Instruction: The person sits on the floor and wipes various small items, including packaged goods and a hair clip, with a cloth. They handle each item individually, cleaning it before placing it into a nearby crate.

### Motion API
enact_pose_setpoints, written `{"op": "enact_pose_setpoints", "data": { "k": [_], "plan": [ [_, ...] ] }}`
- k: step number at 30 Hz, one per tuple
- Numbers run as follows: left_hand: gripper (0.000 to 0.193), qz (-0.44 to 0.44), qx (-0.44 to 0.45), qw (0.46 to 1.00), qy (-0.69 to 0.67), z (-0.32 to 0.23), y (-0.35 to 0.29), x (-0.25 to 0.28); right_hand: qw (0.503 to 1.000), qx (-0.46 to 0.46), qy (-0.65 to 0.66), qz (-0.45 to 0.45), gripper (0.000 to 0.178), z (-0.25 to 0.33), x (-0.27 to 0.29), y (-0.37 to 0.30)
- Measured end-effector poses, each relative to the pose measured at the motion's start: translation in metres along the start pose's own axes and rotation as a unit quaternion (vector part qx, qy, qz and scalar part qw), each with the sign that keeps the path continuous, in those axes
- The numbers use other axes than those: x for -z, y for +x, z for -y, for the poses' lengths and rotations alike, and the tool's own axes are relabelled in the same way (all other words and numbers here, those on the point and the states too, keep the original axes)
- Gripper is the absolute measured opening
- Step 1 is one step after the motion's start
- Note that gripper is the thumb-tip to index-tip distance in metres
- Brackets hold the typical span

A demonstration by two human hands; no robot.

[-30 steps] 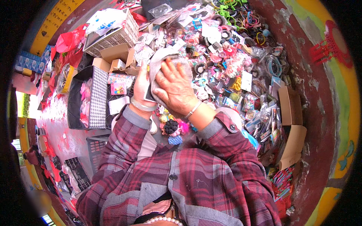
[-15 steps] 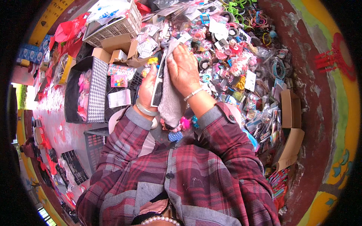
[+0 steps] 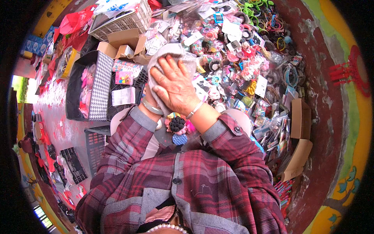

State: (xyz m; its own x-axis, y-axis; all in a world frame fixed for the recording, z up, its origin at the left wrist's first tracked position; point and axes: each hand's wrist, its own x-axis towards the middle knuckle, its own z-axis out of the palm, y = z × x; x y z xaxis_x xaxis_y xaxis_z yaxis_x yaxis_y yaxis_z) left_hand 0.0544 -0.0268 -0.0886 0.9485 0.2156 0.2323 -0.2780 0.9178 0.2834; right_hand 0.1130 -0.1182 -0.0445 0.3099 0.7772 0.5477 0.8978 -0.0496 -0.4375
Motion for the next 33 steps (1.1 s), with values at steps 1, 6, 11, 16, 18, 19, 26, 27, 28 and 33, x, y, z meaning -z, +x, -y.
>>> {"op": "enact_pose_setpoints", "data": {
  "k": [1, 6, 11, 16, 18, 19, 26, 27, 28, 33],
  "plan": [
    [0.047, -0.037, 0.01, 0.997, 0.065, 0.003, 0.003, -0.015, 1.0, -0.023, -0.011, -0.018, 0.043, -0.006, 0.001, 0.0],
    [0.042, -0.112, 0.098, 0.989, 0.01, 0.001, 0.013, -0.044, 0.984, -0.109, -0.043, -0.134, 0.04, -0.036, 0.001, 0.005],
    [0.027, -0.223, 0.18, 0.956, 0.059, -0.01, -0.001, -0.042, 0.92, -0.331, 0.149, -0.149, 0.03, -0.044, 0.003, 0.005],
    [0.028, -0.231, 0.116, 0.964, 0.066, -0.027, 0.003, -0.05, 0.494, -0.449, 0.7, -0.254, 0.032, -0.072, 0.002, -0.011],
    [0.029, -0.215, 0.038, 0.972, 0.085, -0.033, 0.009, -0.061, 0.423, -0.356, 0.805, -0.213, 0.035, -0.088, 0.003, -0.012],
    [0.029, -0.207, -0.002, 0.972, 0.112, -0.042, 0.011, -0.044, 0.44, -0.281, 0.836, -0.169, 0.039, -0.089, 0.01, -0.012],
    [0.026, -0.201, -0.074, 0.94, 0.266, -0.05, 0.016, -0.05, 0.382, -0.284, 0.854, -0.211, 0.045, -0.066, 0.031, -0.002],
    [0.027, -0.182, -0.054, 0.937, 0.293, -0.051, 0.014, -0.047, 0.357, -0.269, 0.874, -0.192, 0.045, -0.058, 0.034, 0.001],
    [0.027, -0.162, -0.035, 0.933, 0.32, -0.051, 0.013, -0.044, 0.377, -0.251, 0.874, -0.176, 0.045, -0.057, 0.035, 0.0],
    [0.027, -0.099, -0.022, 0.892, 0.441, -0.033, 0.01, -0.039, 0.497, -0.326, 0.791, -0.146, 0.042, -0.051, 0.028, -0.004]
  ]
}}
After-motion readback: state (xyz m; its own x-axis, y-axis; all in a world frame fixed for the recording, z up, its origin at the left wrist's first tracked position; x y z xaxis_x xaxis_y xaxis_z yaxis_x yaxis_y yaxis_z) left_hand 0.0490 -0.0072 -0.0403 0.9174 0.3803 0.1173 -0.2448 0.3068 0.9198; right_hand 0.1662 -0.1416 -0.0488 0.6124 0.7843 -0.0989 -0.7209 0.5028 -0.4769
